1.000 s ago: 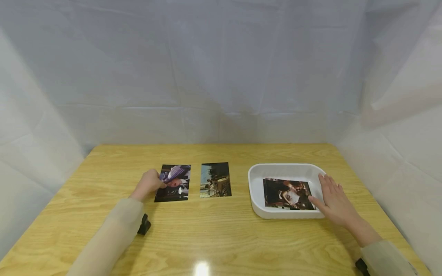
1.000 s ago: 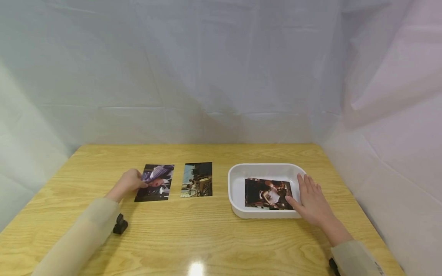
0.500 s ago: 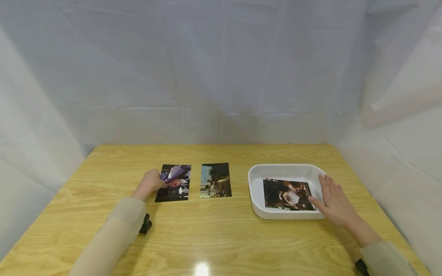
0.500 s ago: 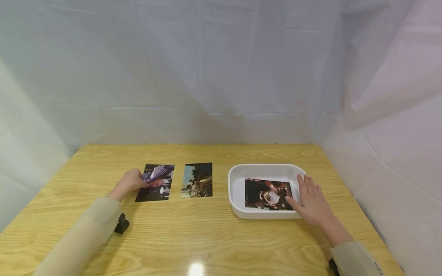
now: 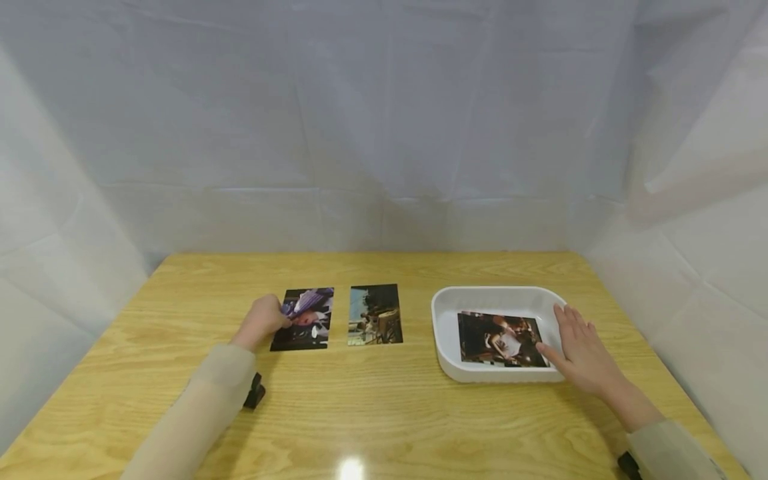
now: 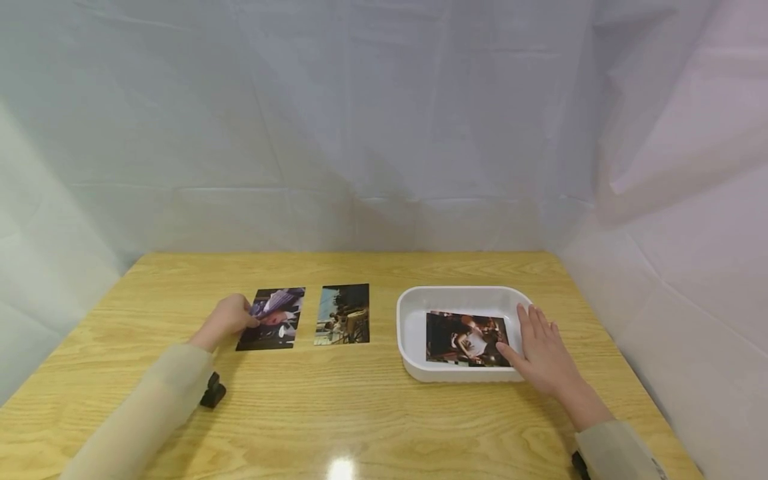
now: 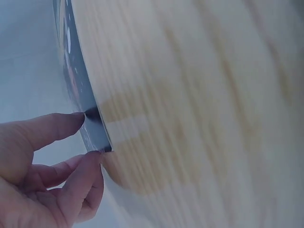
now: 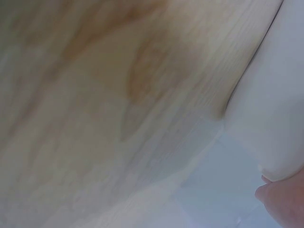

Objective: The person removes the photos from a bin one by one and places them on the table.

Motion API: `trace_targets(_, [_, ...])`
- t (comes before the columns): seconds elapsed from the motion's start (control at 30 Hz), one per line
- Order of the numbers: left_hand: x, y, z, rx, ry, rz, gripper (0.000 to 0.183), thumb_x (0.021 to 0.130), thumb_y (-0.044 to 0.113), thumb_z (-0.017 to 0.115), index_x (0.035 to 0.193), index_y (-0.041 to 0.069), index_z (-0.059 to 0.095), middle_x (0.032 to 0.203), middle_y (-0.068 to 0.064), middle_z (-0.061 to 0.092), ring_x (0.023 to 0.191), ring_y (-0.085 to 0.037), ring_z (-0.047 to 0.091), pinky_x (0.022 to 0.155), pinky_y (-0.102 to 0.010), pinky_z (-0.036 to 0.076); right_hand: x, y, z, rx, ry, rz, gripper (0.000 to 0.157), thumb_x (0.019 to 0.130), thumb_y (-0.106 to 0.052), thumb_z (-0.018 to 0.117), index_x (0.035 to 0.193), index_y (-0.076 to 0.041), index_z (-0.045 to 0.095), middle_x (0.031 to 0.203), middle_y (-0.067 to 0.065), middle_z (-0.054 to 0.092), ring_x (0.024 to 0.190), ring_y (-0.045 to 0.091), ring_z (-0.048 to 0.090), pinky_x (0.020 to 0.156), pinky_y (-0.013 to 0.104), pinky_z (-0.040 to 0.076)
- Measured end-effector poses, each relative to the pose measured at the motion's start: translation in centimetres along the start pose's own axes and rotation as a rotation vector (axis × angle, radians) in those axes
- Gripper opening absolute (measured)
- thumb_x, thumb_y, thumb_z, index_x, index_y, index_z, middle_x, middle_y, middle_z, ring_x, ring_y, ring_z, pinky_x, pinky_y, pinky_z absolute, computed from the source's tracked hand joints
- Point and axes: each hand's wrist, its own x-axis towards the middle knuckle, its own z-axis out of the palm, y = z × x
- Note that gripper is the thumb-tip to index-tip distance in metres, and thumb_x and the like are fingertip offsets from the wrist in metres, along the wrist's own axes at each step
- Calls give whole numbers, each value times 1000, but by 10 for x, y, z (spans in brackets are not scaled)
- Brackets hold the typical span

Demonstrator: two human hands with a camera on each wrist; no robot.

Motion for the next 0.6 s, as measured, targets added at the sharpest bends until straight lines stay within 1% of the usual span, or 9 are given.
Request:
trace_targets(0.2, [0,0,1,-7,0,-4,21,70,3,69,69,-4,49,64,-8,44,59,-21,41,51,-30,37,0,0,0,-2,-3,2,78,91,-40,43,137,9,3,138,34,8,128,42,3,97,60,6])
trace_targets(0.33, [-2,-1,1,-17,16,16,23,70,4,69,68,-2,47,63,-7,43,58,-20,39,50,-30,36,1,0,-1,4,-7,5,78,91,-40,43,138,8,3,138,34,7,128,42,2,98,59,4])
trace_targets(0.4, [-3,-1,0,-23,17,30,26,71,7,70,68,-3,46,62,-7,41,56,-19,37,49,-29,34,1,0,-1,1,-7,3,78,91,-40,43,138,8,3,138,34,8,128,43,3,97,59,4])
trace_targets(0.5, [-3,2,0,-52,10,63,29,73,12,70,81,-7,50,71,-12,48,62,-21,42,54,-32,39,0,0,0,2,-5,2,78,91,-40,43,138,8,3,138,34,8,128,43,3,98,59,4])
trace_targets(0.57, [-3,7,0,-97,-3,86,35,75,13,69,93,-12,51,82,-19,52,70,-26,47,63,-37,43,0,0,0,1,-3,2,78,91,-40,43,138,8,3,138,34,8,128,43,3,98,58,4])
trace_targets(0.6, [-3,9,0,-124,-6,100,39,76,12,68,101,-13,50,90,-22,53,77,-29,49,68,-39,44,0,0,0,2,1,1,78,91,-39,43,138,8,3,138,34,8,128,43,3,98,58,3])
